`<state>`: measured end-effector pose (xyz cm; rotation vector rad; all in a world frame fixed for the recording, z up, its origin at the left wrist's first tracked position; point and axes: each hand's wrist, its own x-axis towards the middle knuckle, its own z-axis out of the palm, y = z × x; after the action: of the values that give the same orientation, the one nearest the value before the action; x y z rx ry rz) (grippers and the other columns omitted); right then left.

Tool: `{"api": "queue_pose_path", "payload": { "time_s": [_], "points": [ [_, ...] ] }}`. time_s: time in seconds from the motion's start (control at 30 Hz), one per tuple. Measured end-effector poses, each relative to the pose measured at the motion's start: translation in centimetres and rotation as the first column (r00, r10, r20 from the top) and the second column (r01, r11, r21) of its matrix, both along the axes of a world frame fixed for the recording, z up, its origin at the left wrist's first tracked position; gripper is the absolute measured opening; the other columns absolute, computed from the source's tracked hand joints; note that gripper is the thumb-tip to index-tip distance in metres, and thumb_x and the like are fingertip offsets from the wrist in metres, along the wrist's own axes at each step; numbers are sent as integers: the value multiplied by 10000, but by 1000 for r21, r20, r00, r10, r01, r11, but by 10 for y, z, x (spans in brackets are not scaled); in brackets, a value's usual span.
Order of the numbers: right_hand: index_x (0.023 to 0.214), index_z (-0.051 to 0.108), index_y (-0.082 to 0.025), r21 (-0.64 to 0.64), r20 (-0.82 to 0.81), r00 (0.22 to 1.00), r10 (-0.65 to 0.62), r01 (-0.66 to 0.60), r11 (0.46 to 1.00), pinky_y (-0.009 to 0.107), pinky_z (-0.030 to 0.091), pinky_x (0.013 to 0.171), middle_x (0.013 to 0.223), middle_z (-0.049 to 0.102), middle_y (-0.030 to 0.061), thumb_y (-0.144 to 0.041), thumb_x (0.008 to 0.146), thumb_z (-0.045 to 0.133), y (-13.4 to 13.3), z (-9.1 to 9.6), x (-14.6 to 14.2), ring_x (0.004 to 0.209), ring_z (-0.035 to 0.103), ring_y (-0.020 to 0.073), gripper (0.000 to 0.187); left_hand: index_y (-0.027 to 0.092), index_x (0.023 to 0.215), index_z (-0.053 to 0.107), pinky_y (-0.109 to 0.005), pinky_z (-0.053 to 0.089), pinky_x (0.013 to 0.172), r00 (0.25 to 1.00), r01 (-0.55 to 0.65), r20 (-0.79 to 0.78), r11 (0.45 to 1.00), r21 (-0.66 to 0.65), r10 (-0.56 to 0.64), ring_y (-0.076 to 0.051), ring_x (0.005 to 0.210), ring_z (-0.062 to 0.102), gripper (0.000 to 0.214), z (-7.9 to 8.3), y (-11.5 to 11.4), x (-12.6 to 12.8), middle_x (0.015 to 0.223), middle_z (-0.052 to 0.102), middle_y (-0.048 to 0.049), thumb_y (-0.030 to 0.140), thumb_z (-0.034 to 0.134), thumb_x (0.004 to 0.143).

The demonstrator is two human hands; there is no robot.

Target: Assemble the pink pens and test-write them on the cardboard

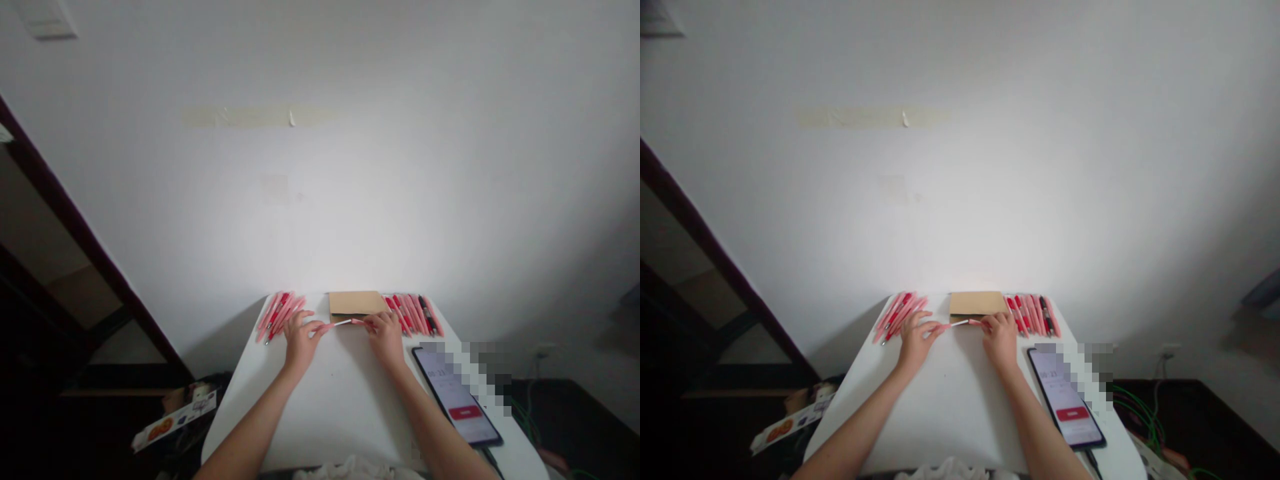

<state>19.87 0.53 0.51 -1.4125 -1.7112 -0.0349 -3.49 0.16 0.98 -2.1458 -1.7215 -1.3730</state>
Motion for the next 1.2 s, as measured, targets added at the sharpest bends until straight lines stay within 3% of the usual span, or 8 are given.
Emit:
{"api": "queue_pose_path", "payload": {
  "time_s": [0.57, 1.2],
  "points": [
    [843, 724, -247, 31, 31, 987, 158, -159, 987, 392, 395, 834, 846, 657, 57, -163, 849, 628, -7, 5, -11, 935, 489, 252, 127, 311, 792, 771, -494, 382, 1014, 998, 40, -43, 999, -6, -40, -255, 1112, 535, 71, 1, -2, 0, 1086, 653, -41, 354, 775, 735],
    [866, 713, -237, 30, 4, 962, 271, -271, 962, 395, 419, 837, 876, 658, 65, -201, 893, 593, -11, 9, -19, 933, 497, 247, 128, 323, 824, 772, -495, 381, 1008, 990, 98, -99, 995, -19, -99, -257, 1133, 522, 64, 1, -3, 0, 1088, 658, -48, 349, 730, 785]
  ]
}}
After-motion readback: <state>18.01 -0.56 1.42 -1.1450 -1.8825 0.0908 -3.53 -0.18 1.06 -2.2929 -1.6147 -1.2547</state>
